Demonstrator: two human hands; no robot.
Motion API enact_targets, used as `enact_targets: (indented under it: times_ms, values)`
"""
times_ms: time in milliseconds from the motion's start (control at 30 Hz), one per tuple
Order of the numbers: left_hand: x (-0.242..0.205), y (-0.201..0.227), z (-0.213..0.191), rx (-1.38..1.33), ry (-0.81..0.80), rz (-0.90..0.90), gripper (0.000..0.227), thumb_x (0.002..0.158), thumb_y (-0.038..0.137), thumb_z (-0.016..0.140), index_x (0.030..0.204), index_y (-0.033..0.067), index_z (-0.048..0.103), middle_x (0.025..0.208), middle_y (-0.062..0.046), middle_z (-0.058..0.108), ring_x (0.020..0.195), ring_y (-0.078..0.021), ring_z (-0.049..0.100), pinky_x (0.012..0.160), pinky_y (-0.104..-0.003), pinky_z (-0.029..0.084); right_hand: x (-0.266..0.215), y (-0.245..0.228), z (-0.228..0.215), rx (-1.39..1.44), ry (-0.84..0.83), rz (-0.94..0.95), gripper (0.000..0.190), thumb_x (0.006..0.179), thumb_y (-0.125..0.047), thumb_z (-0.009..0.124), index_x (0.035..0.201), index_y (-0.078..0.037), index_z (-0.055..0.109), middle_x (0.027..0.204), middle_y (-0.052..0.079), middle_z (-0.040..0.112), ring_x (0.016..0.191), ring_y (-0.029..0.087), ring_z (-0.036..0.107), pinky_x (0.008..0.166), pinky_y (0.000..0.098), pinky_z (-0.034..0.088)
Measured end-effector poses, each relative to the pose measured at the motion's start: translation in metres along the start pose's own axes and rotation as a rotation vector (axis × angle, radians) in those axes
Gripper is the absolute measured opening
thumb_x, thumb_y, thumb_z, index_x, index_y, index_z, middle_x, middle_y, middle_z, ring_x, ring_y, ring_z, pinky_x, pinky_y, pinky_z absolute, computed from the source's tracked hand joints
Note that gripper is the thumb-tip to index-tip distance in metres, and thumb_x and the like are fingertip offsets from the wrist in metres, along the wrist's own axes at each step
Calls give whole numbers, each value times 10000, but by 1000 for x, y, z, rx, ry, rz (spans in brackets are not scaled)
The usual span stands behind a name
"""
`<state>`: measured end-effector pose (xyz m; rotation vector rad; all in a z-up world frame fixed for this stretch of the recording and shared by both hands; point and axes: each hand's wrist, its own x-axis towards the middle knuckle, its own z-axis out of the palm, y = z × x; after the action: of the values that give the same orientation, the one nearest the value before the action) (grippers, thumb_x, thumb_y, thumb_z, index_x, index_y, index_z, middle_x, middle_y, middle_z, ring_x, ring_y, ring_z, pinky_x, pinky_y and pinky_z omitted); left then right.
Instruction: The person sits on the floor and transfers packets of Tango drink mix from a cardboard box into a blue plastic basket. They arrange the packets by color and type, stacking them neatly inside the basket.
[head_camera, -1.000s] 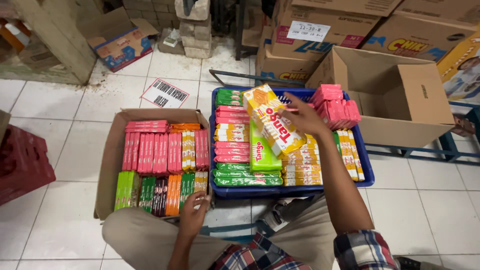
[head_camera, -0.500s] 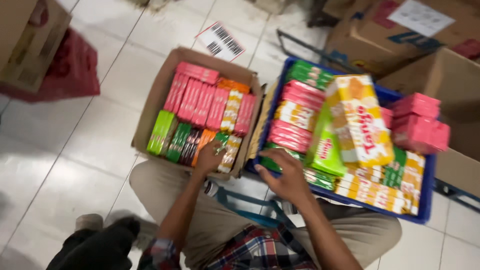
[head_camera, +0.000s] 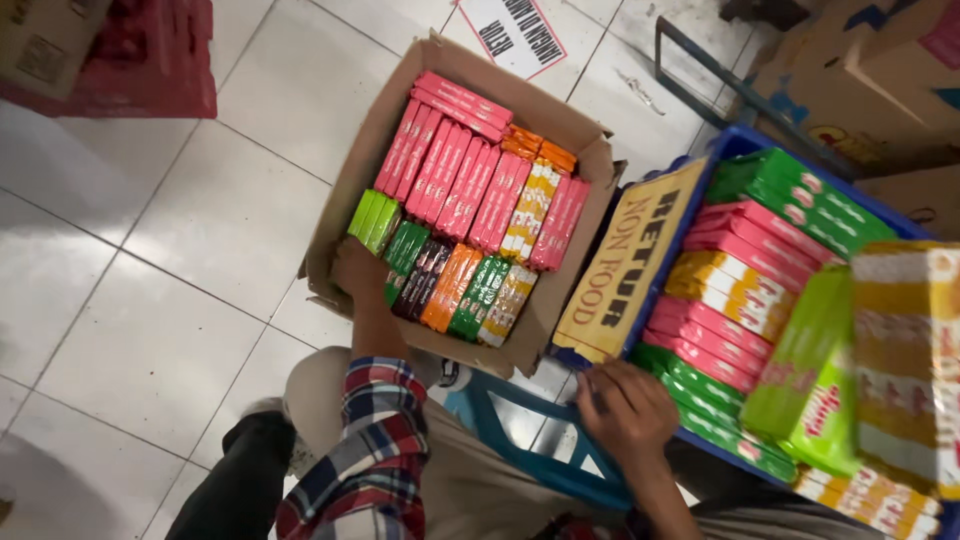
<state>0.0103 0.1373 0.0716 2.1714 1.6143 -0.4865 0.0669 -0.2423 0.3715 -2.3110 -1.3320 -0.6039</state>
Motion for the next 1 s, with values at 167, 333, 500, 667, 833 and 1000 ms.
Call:
enact_targets:
  times_ms: [167,333,500,667,833,1000]
  values:
    - [53,-11,66,-17,94,132,939,800,262,748,1592,35,298,1443,-199,497,1253,-418,563,914,-584,517,-6,-1,2,5,-84,102,101,867,-158,819,825,-99,749,875,63,756,803,213,731,699,326,545]
    - [73,-18,81,-80,235,184,985,731,237,873,1529,-22,355,1345,-245,555,1218,-441,582,972,-538,513,3,-7,1,-2,-109,131,85,873,-138,799,814,-106,749,844,43,749,775,186,719,688,316,526]
    - [58,-14,76,-132,289,181,927,665,293,881,1437,-2,462,1277,-196,558,1076,-446,609,877,-598,512,0,-4,2,-17,-108,141,103,860,-156,817,800,-111,746,832,42,743,758,193,710,679,319,522]
    - [12,3,41,-234,199,25,786,688,501,895,1203,34,530,1252,-186,523,1057,-423,561,745,-612,525,4,-6,-6,109,-58,137,142,886,-131,758,755,-104,711,758,30,728,689,183,697,631,305,506]
    - [-19,27,17,-459,286,57,719,628,559,825,1087,26,674,1027,-195,673,945,-443,641,802,-557,505,-12,2,-5,147,-30,182,92,874,-177,782,823,-126,725,823,27,741,736,197,709,671,325,531]
    - [-121,62,-82,-800,101,154,626,575,412,935,1046,70,706,964,-141,726,965,-335,733,844,-436,585,-23,9,-7,350,26,318,109,774,-136,842,861,-128,777,841,69,779,834,319,760,739,411,592]
